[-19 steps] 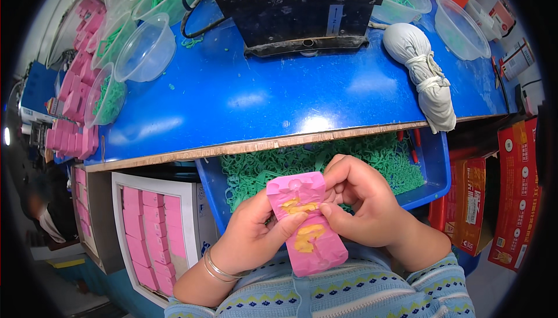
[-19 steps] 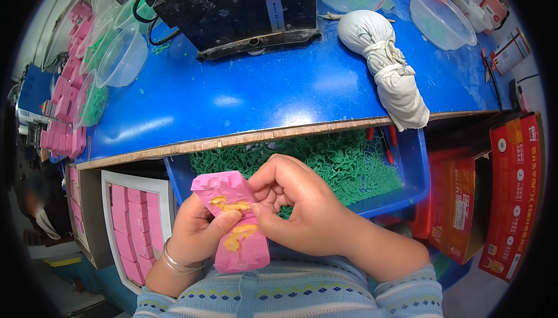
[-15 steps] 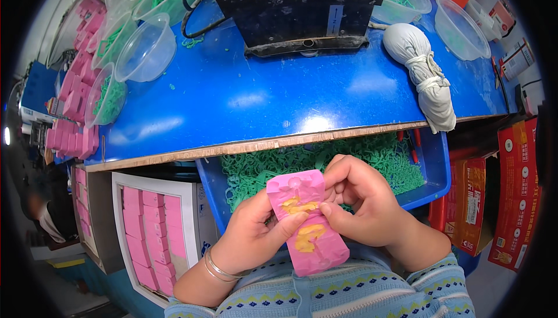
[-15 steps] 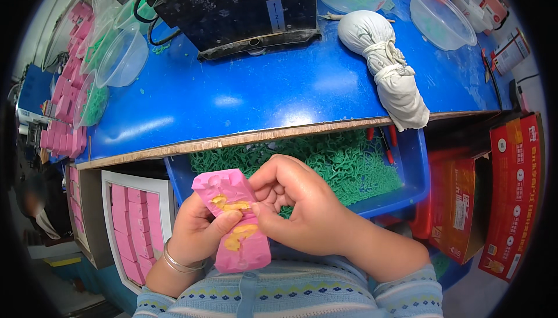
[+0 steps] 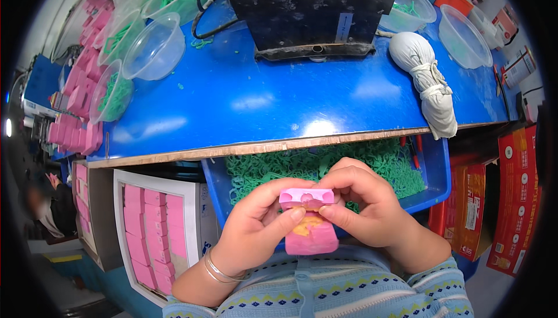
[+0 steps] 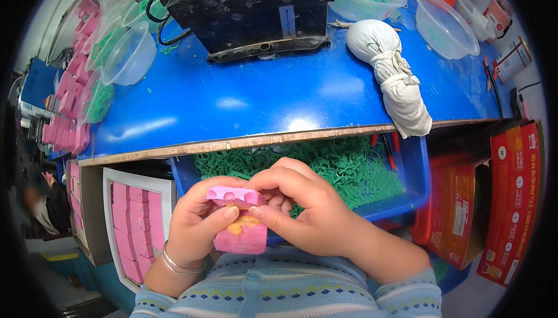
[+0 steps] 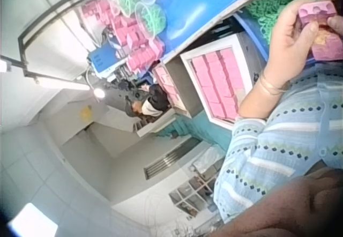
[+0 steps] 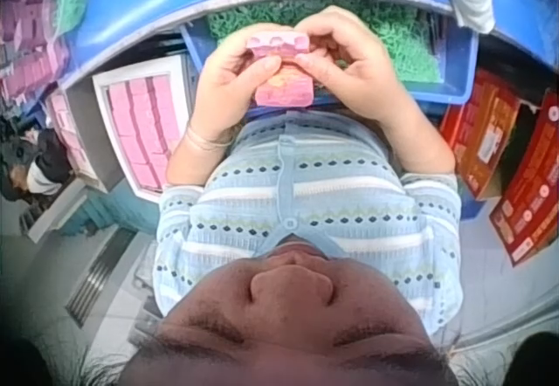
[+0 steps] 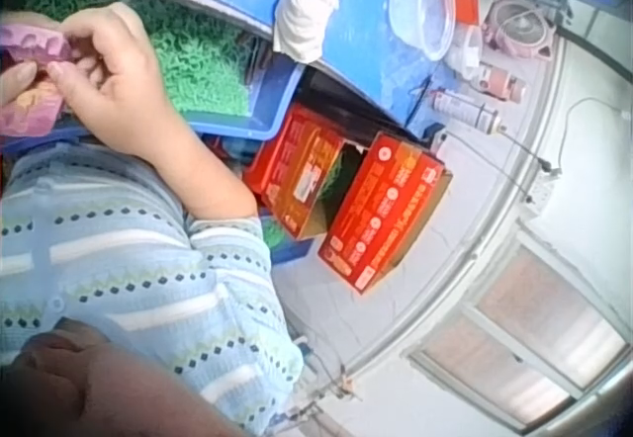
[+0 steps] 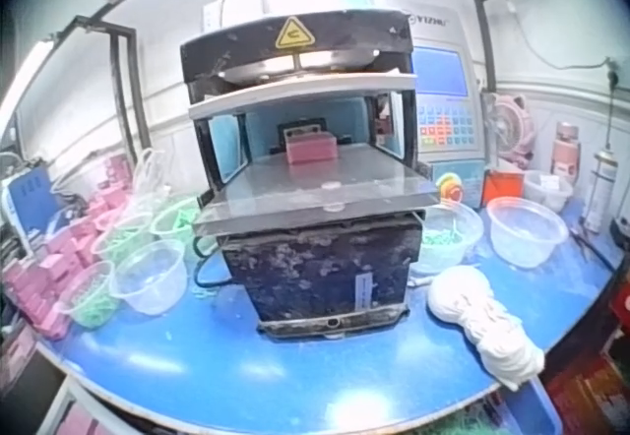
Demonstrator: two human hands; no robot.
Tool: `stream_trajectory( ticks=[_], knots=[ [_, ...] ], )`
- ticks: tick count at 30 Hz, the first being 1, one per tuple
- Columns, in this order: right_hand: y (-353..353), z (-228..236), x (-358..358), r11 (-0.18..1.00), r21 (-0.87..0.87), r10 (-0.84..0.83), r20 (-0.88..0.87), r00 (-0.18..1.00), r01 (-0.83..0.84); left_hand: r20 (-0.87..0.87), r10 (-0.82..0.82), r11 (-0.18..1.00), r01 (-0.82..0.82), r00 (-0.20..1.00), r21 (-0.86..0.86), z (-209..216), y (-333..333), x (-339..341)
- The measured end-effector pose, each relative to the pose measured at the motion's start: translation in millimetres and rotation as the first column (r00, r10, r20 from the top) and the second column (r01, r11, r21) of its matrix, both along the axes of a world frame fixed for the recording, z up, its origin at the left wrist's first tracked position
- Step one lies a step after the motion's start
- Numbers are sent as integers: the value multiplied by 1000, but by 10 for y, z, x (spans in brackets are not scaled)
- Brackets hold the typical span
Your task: The recorder is assembling small electronics or plastic components by inserting pieces into a pink mold or housing and then placing them in a machine for processing.
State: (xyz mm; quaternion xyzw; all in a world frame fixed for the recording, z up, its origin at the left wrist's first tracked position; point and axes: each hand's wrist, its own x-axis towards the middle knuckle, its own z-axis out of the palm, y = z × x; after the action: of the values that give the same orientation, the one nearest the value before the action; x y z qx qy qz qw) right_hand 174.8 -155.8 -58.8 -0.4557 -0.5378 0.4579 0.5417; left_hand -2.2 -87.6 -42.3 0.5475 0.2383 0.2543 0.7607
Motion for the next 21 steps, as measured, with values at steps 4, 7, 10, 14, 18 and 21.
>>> stream_trajectory(
  ticks=[4,7,10,14,18,21],
  knots=[
    [-1,5,-14,995,-88,-52,-165,985,38,74,11,900,22,997,-435,65,70,4],
    [2,75,-24,996,-25,-85,-35,996,84,159,22,894,52,987,-445,-1,53,-6],
    [35,49,-33,972,192,-162,156,974,131,155,18,979,14,988,-206,72,-56,21],
    [33,117,-61,959,251,-201,280,939,131,-226,174,923,-78,959,376,148,-23,54],
    [12,82,-82,955,255,-229,314,921,151,-225,376,377,73,899,923,168,39,32],
    [0,70,-79,973,208,-160,276,948,104,-173,315,522,-18,933,853,98,24,1]
  ],
)
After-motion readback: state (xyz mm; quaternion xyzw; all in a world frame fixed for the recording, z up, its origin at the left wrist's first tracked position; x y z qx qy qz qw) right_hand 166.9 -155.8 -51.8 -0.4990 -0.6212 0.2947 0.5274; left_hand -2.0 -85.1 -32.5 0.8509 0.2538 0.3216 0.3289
